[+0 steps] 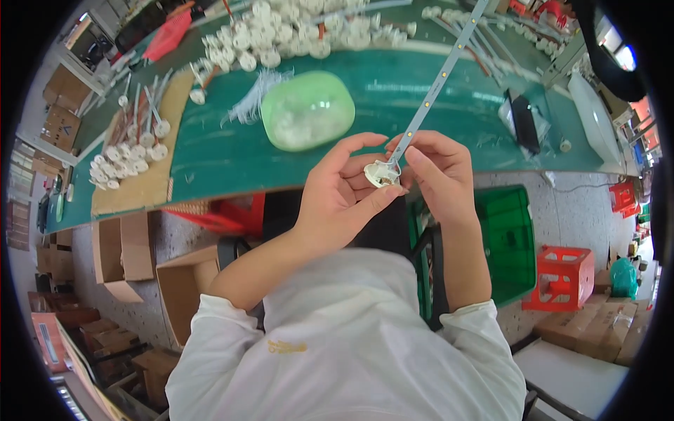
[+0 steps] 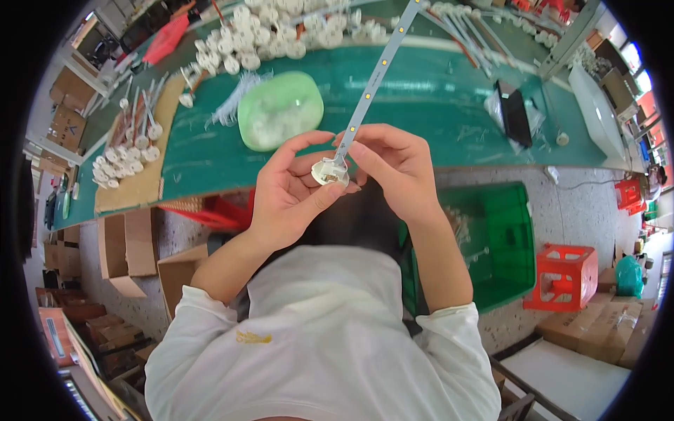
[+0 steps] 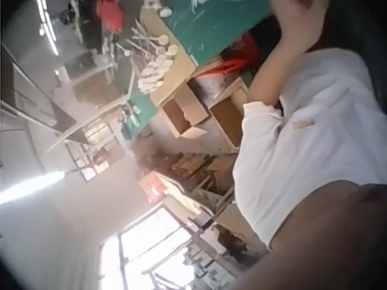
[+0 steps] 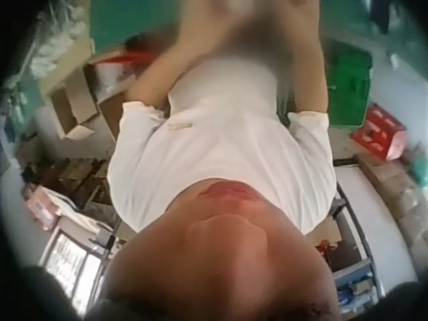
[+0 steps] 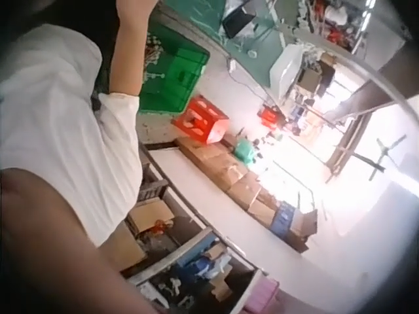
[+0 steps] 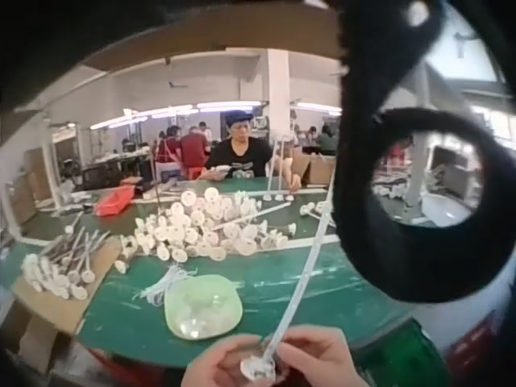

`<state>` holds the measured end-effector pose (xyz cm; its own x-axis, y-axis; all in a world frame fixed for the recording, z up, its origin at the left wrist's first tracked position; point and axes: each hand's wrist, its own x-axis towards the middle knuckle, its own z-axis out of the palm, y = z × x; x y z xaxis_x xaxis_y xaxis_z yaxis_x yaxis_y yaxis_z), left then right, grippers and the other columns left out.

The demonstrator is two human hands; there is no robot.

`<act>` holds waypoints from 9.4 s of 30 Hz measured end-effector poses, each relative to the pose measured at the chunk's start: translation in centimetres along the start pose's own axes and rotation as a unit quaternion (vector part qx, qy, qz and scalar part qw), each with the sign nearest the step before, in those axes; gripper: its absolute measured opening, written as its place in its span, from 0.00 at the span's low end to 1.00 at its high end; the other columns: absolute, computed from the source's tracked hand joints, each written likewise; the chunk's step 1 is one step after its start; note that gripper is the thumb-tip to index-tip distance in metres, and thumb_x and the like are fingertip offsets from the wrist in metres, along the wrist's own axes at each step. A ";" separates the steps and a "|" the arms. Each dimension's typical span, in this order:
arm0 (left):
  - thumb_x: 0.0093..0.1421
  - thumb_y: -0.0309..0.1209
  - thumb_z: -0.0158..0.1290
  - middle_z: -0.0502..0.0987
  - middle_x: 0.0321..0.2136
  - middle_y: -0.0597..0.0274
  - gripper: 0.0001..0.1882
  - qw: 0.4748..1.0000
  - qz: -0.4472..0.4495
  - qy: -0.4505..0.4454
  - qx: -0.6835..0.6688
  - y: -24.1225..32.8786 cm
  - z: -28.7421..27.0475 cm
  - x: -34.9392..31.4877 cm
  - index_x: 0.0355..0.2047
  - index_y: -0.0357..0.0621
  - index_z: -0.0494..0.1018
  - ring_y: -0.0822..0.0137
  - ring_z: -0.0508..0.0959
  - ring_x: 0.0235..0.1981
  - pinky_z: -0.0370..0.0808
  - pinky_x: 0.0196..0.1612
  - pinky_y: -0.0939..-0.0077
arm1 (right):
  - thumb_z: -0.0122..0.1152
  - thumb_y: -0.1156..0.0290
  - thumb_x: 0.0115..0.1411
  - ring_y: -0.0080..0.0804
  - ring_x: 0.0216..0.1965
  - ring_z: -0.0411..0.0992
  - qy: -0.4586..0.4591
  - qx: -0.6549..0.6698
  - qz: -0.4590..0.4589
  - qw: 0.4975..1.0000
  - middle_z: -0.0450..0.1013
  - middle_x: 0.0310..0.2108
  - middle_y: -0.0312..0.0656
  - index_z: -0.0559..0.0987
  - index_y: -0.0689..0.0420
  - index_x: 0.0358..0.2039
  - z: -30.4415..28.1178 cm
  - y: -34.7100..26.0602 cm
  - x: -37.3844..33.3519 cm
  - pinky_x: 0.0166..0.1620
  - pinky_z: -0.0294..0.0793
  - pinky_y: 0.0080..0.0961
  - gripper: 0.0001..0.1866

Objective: Assembling electronic LED strips by attaching them to plastic bases and organizing the completed parts.

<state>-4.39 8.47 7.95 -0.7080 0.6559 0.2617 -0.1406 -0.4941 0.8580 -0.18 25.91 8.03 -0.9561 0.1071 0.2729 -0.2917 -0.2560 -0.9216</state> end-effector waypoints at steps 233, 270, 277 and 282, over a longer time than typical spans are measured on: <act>0.65 0.35 0.51 0.77 0.43 0.66 0.14 0.961 -0.115 -0.067 0.242 13.1 -20.1 54.6 0.47 0.42 0.74 0.72 0.76 0.44 0.72 0.48 0.71 | 0.69 0.69 0.45 0.38 0.32 0.78 0.223 -0.407 -0.338 0.819 0.78 0.30 0.46 0.81 0.59 0.35 -8.4 0.6 53.3 0.37 0.75 0.29 0.16; 0.55 0.32 0.61 0.81 0.23 0.61 0.10 0.828 0.056 0.191 0.524 12.7 -20.1 59.3 0.26 0.35 0.80 0.73 0.82 0.25 0.73 0.25 0.81 | 0.63 0.75 0.50 0.29 0.29 0.76 0.133 -0.435 -0.271 0.848 0.78 0.33 0.43 0.79 0.54 0.45 -11.5 1.7 55.9 0.37 0.75 0.25 0.19; 0.51 0.30 0.60 0.81 0.21 0.59 0.09 0.789 0.096 0.262 0.547 13.2 -20.0 60.8 0.23 0.34 0.80 0.73 0.82 0.22 0.76 0.24 0.82 | 0.57 0.74 0.50 0.32 0.20 0.75 0.155 -0.276 -0.148 0.937 0.77 0.27 0.44 0.81 0.61 0.38 -9.4 -3.1 59.2 0.24 0.82 0.33 0.14; 0.48 0.30 0.61 0.81 0.18 0.59 0.08 0.711 0.115 0.296 0.627 12.9 -19.7 61.9 0.20 0.36 0.80 0.71 0.82 0.21 0.77 0.26 0.78 | 0.48 0.80 0.45 0.28 0.17 0.68 0.140 -0.167 -0.031 0.975 0.68 0.22 0.41 0.81 0.59 0.39 -7.8 -6.9 60.3 0.20 0.80 0.43 0.20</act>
<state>-63.71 31.46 26.48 -0.8325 0.1005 0.5448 0.4900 0.5923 0.6396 -55.63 41.67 28.72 -0.8778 0.3827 0.2881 -0.2782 0.0823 -0.9570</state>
